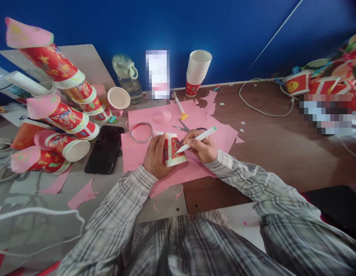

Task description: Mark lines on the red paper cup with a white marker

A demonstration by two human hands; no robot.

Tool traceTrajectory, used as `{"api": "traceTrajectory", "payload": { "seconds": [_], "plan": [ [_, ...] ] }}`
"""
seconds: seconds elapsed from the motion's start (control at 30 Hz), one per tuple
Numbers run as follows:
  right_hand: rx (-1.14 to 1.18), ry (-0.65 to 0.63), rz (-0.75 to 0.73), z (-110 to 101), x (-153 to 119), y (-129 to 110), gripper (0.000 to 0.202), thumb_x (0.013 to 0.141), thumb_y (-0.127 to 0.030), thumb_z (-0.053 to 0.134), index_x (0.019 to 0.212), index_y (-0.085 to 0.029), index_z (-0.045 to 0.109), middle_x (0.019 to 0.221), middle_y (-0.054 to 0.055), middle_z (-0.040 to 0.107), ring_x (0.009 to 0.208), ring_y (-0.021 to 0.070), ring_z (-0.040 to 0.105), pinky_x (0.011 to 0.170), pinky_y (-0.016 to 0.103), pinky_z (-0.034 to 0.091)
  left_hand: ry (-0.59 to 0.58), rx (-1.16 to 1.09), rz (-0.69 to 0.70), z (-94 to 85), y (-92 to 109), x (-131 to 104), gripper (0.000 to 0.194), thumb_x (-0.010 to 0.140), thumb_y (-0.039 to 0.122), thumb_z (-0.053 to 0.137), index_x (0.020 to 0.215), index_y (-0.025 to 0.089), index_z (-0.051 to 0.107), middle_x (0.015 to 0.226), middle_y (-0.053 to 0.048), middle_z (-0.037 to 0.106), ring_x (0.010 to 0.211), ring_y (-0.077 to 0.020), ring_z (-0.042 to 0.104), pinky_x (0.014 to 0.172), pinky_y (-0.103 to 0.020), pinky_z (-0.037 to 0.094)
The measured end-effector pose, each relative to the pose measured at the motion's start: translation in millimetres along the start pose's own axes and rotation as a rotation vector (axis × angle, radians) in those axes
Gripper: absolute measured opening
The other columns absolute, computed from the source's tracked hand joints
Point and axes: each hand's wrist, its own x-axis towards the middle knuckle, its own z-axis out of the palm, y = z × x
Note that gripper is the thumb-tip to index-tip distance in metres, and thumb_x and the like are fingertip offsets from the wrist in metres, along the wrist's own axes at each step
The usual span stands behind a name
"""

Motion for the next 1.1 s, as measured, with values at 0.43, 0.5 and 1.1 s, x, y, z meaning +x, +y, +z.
{"api": "traceTrajectory", "payload": {
  "seconds": [0.43,0.5,1.1],
  "plan": [
    [0.157,0.048,0.028,1,1,-11,0.010,0.065,-0.022,0.055,0.057,-0.016,0.054,0.041,-0.005,0.041,0.038,0.0085,0.032,0.053,0.032,0.043,0.022,-0.023,-0.023,-0.2,-2,-1,0.084,0.067,0.043,0.066,0.132,0.012,0.022,0.120,-0.018,0.044,0.115,-0.0297,0.044,0.099,-0.050,0.044],
    [0.139,0.045,0.030,1,1,-11,0.010,0.065,-0.023,0.055,0.058,-0.016,0.055,0.042,-0.004,0.043,0.039,0.0090,0.033,0.052,0.031,0.043,0.013,-0.031,-0.032,-0.5,-2,-1,0.085,0.066,0.043,0.068,0.131,0.011,0.023,0.120,-0.018,0.044,0.114,-0.0292,0.044,0.099,-0.048,0.044],
    [0.076,0.048,0.047,-2,2,-3,0.010,0.064,-0.025,0.057,0.062,-0.015,0.059,0.051,0.001,0.055,0.041,0.0095,0.037,0.040,0.023,0.025,0.025,-0.025,-0.047,-1.2,0,0,0.084,0.067,0.046,0.066,0.131,0.010,0.024,0.120,-0.018,0.044,0.114,-0.0284,0.044,0.099,-0.049,0.044]
  ]
}}
